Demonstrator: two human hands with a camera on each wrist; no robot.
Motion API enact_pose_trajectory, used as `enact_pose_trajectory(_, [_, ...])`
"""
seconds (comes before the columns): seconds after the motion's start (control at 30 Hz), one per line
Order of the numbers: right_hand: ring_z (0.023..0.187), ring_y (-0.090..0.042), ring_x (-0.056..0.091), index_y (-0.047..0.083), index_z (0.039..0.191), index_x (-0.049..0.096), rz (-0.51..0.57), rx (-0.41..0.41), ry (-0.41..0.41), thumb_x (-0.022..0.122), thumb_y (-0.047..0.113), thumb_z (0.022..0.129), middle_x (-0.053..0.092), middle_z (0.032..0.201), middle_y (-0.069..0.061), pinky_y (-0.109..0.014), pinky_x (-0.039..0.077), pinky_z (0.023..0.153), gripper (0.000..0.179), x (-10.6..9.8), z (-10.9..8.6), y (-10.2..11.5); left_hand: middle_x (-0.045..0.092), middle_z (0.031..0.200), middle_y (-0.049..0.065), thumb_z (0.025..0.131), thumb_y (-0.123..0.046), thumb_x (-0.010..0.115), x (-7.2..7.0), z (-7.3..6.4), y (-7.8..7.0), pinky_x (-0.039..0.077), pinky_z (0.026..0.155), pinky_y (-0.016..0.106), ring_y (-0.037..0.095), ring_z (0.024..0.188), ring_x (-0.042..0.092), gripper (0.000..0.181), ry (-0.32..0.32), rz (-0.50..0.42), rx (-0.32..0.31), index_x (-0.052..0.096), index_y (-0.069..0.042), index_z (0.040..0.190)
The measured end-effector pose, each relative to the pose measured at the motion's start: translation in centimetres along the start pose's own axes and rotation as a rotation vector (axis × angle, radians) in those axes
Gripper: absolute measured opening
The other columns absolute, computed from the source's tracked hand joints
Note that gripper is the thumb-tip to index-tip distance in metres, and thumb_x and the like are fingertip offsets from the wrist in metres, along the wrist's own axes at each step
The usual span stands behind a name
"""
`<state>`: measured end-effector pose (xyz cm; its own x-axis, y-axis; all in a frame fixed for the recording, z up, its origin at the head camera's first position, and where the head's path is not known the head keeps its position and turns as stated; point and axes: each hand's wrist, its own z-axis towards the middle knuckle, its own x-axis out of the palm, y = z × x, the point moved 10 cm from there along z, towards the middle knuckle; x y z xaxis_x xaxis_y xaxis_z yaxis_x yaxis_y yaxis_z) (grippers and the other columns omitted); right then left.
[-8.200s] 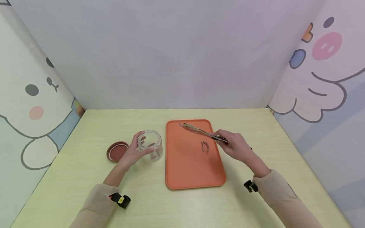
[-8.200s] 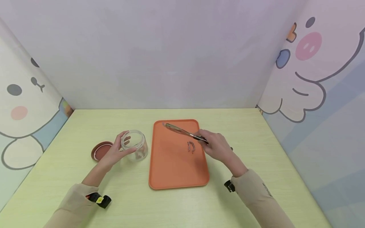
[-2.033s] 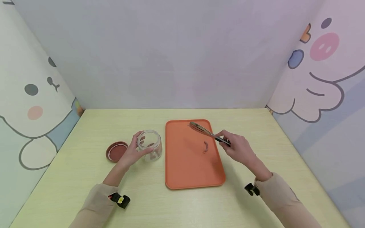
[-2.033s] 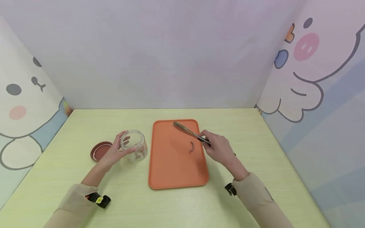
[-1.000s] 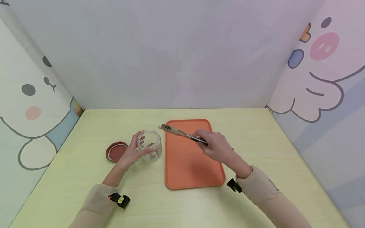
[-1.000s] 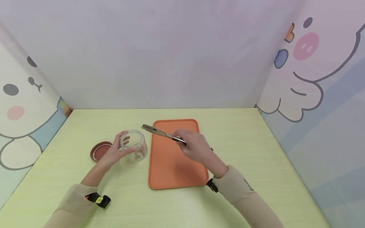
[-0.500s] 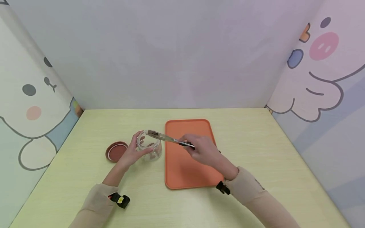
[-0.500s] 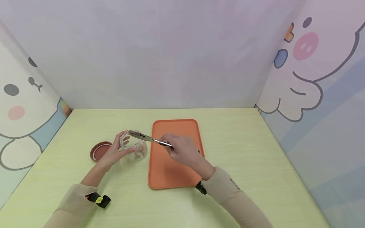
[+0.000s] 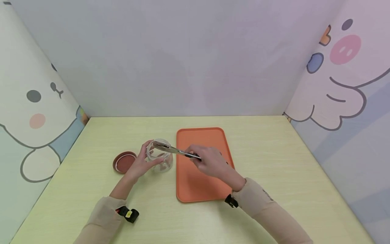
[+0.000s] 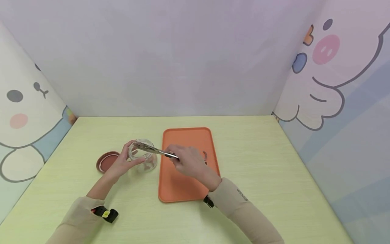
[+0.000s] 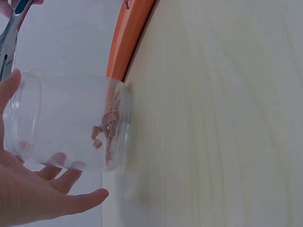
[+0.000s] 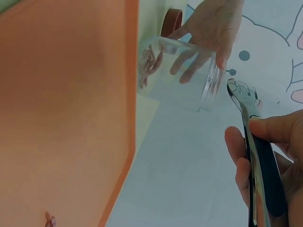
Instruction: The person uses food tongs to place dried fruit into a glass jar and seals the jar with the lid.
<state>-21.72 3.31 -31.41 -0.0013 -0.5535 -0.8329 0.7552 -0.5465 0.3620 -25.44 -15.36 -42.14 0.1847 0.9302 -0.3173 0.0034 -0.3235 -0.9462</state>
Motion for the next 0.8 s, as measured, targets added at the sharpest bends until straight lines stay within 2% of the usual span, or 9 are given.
enact_pose_trajectory(0.3, [0.042,-0.002,0.032,0.013,0.102,0.057,0.069,0.013,-0.031,0.06,0.003,0.081,0.062,0.081,0.003,-0.02,0.025,0.038,0.023,-1.2,-0.4,-1.0,0.023,0.138,0.018,0.076,-0.034,0.068,-0.1,0.0,0.1,0.02,0.093,0.057,0.035,0.126,0.017,0.082,-0.006,0.008,-0.016,0.014,-0.025,0.138])
enact_pose_trajectory(0.47, [0.041,-0.003,0.03,0.015,0.104,0.057,0.04,0.059,-0.072,0.061,0.006,0.082,0.055,0.07,0.009,-0.021,0.026,0.038,0.025,-2.8,-1.5,-2.7,0.023,0.138,0.019,0.078,-0.033,0.067,0.0,0.0,0.1,0.02,0.094,0.056,0.037,0.126,0.017,0.082,-0.002,0.012,-0.024,0.013,-0.022,0.138])
enact_pose_trajectory(0.67, [0.043,-0.001,0.039,0.014,0.108,0.056,0.027,0.146,-0.092,0.064,0.007,0.08,0.053,0.066,0.007,-0.023,0.032,0.038,0.029,-4.6,-3.5,-5.4,0.021,0.138,0.022,0.08,-0.025,0.066,0.2,-0.6,-1.3,0.018,0.095,0.056,0.039,0.127,0.014,0.08,0.017,-0.004,-0.026,0.012,-0.017,0.139])
enact_pose_trajectory(0.8, [0.041,-0.003,0.032,0.013,0.109,0.055,-0.017,0.204,-0.105,0.065,0.009,0.08,0.05,0.065,0.006,-0.022,0.028,0.037,0.031,-5.7,-5.1,-7.3,0.02,0.138,0.024,0.081,-0.02,0.065,0.3,-0.9,-2.2,0.016,0.095,0.057,0.04,0.126,0.013,0.078,0.022,-0.021,-0.03,0.012,-0.014,0.138])
